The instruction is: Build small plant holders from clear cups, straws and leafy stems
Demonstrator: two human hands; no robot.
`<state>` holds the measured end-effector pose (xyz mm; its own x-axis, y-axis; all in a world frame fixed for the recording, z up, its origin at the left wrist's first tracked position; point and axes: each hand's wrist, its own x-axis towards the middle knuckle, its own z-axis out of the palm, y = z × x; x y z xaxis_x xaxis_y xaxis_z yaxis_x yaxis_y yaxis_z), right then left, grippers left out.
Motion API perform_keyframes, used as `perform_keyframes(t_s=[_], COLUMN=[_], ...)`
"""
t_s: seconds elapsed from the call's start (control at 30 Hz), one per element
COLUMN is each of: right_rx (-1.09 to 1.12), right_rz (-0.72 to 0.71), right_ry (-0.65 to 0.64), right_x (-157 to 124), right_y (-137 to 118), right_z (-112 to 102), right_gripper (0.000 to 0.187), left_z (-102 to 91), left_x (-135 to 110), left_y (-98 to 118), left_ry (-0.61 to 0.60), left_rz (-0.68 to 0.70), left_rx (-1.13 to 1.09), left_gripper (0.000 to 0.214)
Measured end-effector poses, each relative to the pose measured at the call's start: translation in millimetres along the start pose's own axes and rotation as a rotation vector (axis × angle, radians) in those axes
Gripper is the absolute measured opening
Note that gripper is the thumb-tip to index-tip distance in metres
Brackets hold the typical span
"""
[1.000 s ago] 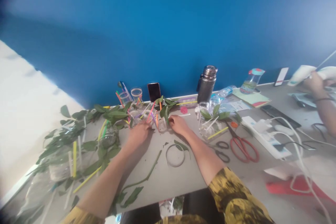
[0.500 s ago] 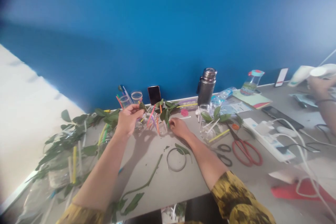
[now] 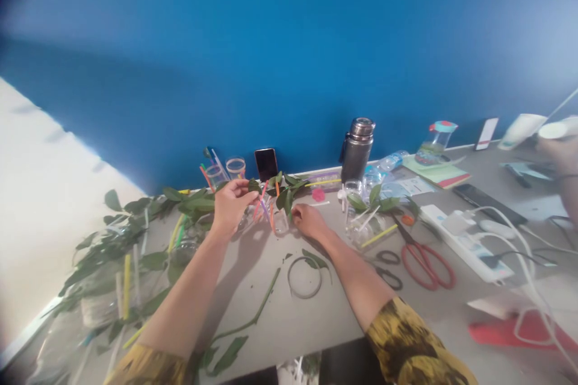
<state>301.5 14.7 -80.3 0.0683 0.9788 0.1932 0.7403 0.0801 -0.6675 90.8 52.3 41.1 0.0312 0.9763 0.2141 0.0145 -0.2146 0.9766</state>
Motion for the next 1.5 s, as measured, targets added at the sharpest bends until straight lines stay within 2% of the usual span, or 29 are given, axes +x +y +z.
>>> perform_keyframes(t_s=[0.27,0.67,0.77,0.87,0.93,1.0,1.07,1.17,1.2,1.4,1.5], right_rx=[-0.005,-0.002,0.003,0.007,0.010,0.019,0.026,0.029,0.033,0.050,0.018], right_rz=[-0.002,-0.009,-0.001,-0.018,-0.027,-0.028,-0.036,-0.052,-0.050,-0.084,-0.066], right_ry=[-0.005,0.002,-0.005,-0.007,-0.013,-0.018,-0.016,-0.003,0.001,-0.003,-0.009], right_x=[0,1,2,2,2,2,2,3,3,5,6], right_y=[0,5,5,6,6,6,7,9,10,13,12], right_z=[0,3,3,2,1,1,1,1,1,1,0], right_gripper=[0.018,0.018,0.018,0.021,0.023,0.024,0.025,0.024,0.023,0.022,0.022], left_z=[1.9,-3.7,-7.1,-17.8,-27.9,-35.7,-35.8,-18.0,-8.6,45.6,65.4], left_x=[0,-3,-4,-3,-3,-9,-22,-50,-60,-98,-110], left_y=[-5,-8,-6,-2,3,7,10,6,2,-39,-54], left_ry=[-0.020,-0.091,-0.128,-0.065,0.032,0.040,-0.139,-0.634,-0.730,-0.983,-0.985], left_rz=[0.026,0.049,0.042,0.048,0.098,0.137,0.112,0.080,0.111,0.343,0.477], left_rx=[-0.005,0.138,0.142,0.168,0.257,0.380,0.458,0.454,0.457,0.656,0.807], left_gripper=[0.027,0.017,0.027,0.040,0.031,0.012,0.007,0.010,0.011,0.023,0.017])
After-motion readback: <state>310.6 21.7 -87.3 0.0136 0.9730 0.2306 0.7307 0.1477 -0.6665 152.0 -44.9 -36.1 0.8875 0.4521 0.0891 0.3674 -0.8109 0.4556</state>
